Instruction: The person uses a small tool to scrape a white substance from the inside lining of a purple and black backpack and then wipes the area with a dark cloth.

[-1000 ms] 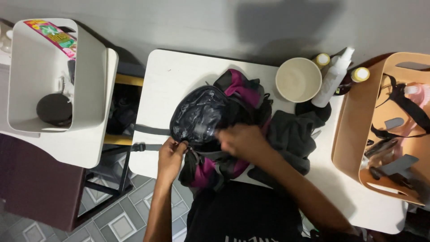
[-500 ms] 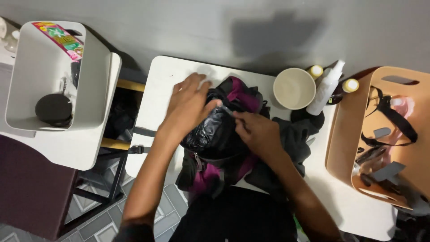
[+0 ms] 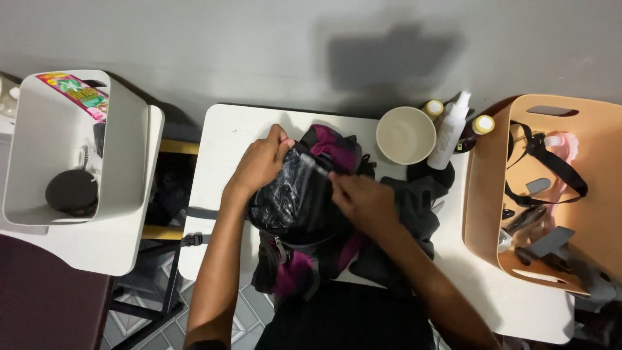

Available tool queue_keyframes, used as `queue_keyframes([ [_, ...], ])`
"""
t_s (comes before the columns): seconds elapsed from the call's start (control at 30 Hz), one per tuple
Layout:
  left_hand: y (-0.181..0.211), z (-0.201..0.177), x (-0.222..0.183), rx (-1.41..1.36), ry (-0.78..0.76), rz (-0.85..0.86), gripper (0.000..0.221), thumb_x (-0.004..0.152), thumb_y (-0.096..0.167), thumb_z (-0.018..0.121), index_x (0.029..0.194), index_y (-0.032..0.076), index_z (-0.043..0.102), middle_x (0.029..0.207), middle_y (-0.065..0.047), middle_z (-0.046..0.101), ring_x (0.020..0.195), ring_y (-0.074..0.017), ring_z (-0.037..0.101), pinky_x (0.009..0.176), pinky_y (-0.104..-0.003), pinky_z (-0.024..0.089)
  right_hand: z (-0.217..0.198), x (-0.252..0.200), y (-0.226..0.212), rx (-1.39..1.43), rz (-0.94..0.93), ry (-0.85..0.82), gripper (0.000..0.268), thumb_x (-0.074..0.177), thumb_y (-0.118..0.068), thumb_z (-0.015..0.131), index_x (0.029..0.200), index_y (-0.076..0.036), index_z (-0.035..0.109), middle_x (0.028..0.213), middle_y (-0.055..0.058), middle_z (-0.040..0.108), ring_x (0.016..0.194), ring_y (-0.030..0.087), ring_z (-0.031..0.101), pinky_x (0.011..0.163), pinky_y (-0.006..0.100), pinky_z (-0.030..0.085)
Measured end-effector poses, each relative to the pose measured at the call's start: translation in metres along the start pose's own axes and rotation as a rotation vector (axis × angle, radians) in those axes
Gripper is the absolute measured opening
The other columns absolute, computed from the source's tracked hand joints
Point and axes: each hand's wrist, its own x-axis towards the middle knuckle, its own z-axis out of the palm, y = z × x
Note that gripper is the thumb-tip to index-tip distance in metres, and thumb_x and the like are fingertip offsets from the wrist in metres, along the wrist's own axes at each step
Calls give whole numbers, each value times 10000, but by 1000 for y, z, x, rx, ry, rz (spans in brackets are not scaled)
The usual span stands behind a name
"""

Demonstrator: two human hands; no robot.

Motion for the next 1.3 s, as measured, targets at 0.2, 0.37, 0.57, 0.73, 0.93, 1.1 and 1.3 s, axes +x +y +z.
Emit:
queue_keyframes([
  [0.2, -24, 3, 11, -208, -35, 15, 233, 1086, 266, 473, 1091, 36, 509, 883, -276, 682, 944, -498, 674, 843, -582, 491, -2, 5, -3, 252, -60, -176, 194, 982, -351, 606, 844, -226, 661, 669, -23, 654, 689, 192, 688, 610, 294, 539],
  [0.37, -61, 29, 24, -405, 2, 26, 203, 1087, 247, 529, 1037, 50, 539, 830, -144, 662, 864, -306, 621, 865, -477, 496, 8, -7, -7, 153, -91, -211, 227, 939, -450, 625, 824, -255, 646, 668, -8, 653, 719, 217, 692, 617, 356, 541],
  [0.57, -73, 30, 25, -454, -22, -3, 193, 1096, 274, 518, 1065, 91, 570, 806, -76, 671, 818, -235, 603, 856, -410, 492, 7, -2, 7, -64, -72, -90, 147, 938, -391, 633, 846, -277, 621, 682, -16, 619, 706, 194, 673, 587, 325, 516],
  [0.73, -75, 32, 27, -484, -18, -39, 174, 1086, 259, 534, 1094, 91, 576, 833, -51, 665, 841, -214, 592, 870, -393, 484, -40, 6, -9, 192, -23, -180, 179, 938, -372, 639, 885, -212, 701, 742, 46, 714, 744, 247, 719, 623, 362, 558],
  [0.93, -7, -6, -16, -282, 57, -162, 382, 1032, 439, 576, 1202, 97, 555, 1040, -171, 697, 1000, -339, 662, 913, -515, 493, -118, 36, 37, -255, 576, -470, 330, 1026, -468, 489, 1125, -327, 770, 837, 47, 752, 841, 320, 757, 714, 471, 582],
  [1.1, 28, -25, -70, -89, 173, -344, 658, 1018, 607, 521, 1356, 43, 485, 1327, -230, 648, 1184, -417, 644, 987, -610, 467, -141, 57, 29, -309, 569, -506, 358, 1070, -424, 508, 1247, -246, 763, 862, 131, 750, 856, 390, 755, 727, 523, 575],
  [1.3, 1, -10, -109, -203, 209, -517, 721, 1011, 641, 500, 1351, 10, 570, 1291, -231, 671, 1208, -410, 635, 988, -595, 477, -153, 44, 37, -163, 687, -437, 314, 1095, -380, 512, 1355, -318, 678, 865, 191, 772, 980, 459, 719, 885, 538, 533],
])
